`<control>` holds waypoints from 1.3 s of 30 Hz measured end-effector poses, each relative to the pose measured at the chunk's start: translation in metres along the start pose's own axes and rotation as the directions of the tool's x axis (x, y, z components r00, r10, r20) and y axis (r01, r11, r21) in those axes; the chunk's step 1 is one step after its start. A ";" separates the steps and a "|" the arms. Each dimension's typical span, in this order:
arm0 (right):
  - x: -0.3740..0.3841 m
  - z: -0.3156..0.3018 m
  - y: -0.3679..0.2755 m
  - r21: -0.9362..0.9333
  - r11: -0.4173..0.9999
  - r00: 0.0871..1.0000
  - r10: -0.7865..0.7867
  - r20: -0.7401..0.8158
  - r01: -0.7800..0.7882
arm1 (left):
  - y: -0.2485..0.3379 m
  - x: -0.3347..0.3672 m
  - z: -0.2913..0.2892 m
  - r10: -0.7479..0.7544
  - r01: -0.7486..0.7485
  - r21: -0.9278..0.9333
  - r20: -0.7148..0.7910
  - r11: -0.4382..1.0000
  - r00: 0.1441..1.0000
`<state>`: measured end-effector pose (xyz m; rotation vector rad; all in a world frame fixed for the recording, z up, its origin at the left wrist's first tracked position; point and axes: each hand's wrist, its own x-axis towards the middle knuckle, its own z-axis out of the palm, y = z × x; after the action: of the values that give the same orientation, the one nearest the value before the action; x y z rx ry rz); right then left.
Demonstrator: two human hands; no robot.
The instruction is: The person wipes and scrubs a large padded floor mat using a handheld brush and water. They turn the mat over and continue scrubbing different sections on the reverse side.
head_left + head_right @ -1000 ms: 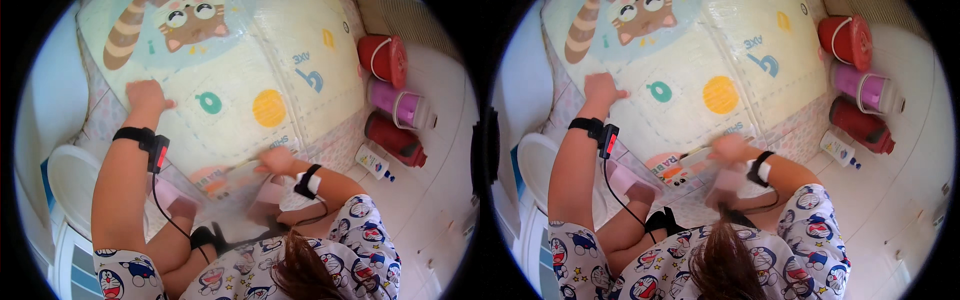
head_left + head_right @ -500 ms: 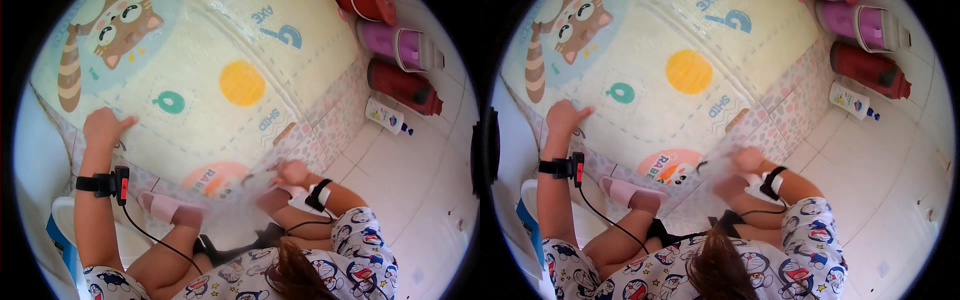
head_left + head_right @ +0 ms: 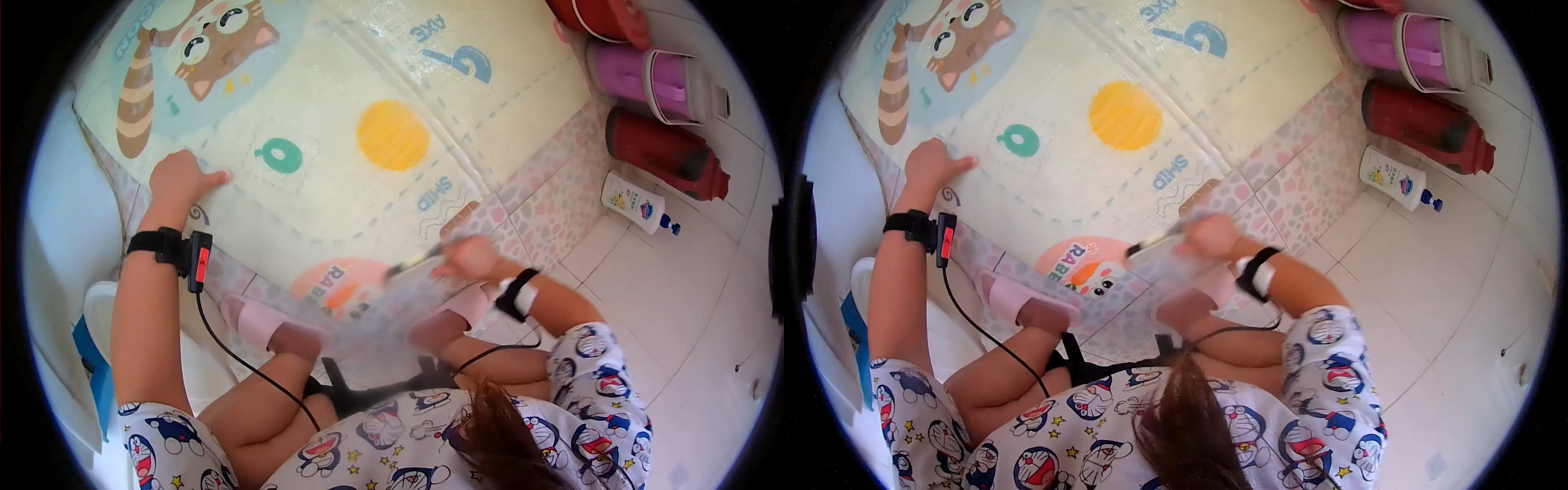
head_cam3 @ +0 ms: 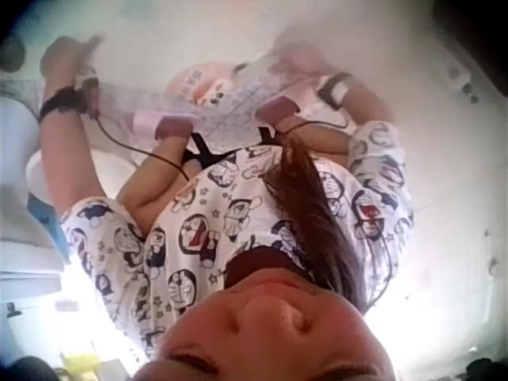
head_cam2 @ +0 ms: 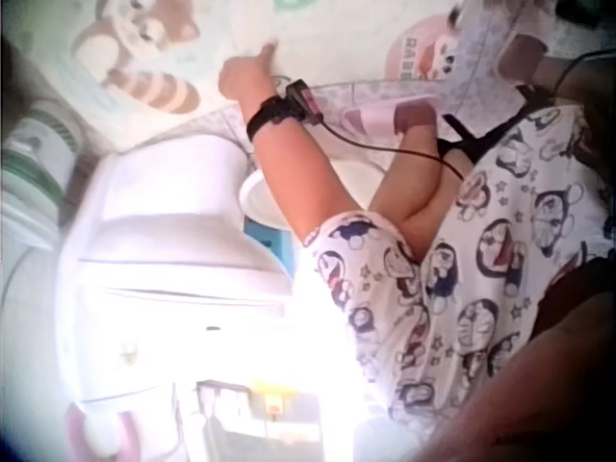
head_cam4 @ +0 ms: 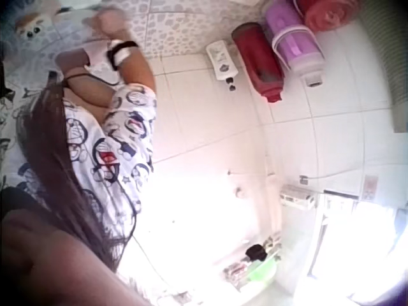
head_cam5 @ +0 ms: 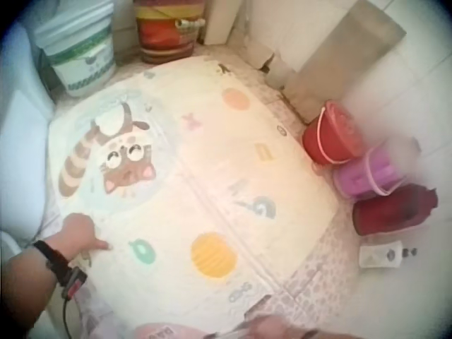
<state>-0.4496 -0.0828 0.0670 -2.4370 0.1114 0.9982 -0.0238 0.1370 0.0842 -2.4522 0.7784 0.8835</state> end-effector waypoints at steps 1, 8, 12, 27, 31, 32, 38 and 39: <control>0.007 0.003 -0.029 0.040 0.998 0.998 -0.058 0.008 0.057 | 0.001 0.000 -0.002 -0.008 0.008 0.000 0.026 1.000 1.000; -0.021 -0.049 0.086 -0.215 0.913 0.897 0.257 -0.361 -0.348 | 0.002 0.000 0.001 -0.003 0.002 0.040 0.032 0.999 0.999; -0.016 -0.058 0.083 -0.061 0.888 0.844 0.409 -0.347 -0.455 | -0.001 0.000 0.005 -0.027 0.025 0.040 0.054 0.999 0.998; -0.022 -0.043 0.029 -0.063 0.931 0.920 0.342 -0.193 -0.359 | -0.009 -0.002 0.005 -0.043 0.043 -0.005 0.024 0.999 0.999; 0.009 0.006 -0.082 0.230 0.973 0.989 -0.061 0.138 0.028 | -0.002 0.002 0.005 0.002 -0.002 -0.020 0.016 1.000 1.000; 0.016 0.013 -0.101 0.167 0.986 0.981 -0.043 0.188 0.011 | 0.003 0.002 0.001 0.008 -0.009 -0.036 -0.015 0.999 1.000; 0.027 -0.064 -0.015 0.051 0.901 0.901 0.433 -0.016 -0.432 | -0.011 -0.009 0.011 -0.060 0.059 -0.062 -0.017 0.996 0.998; 0.014 -0.069 0.040 0.210 0.835 0.832 0.540 -0.129 -0.509 | -0.003 -0.009 0.006 -0.056 0.055 -0.066 -0.006 0.996 0.998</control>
<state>-0.4055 -0.1493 0.0825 -2.3784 0.9431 0.9260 -0.0301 0.1452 0.0866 -2.5230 0.6907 0.8928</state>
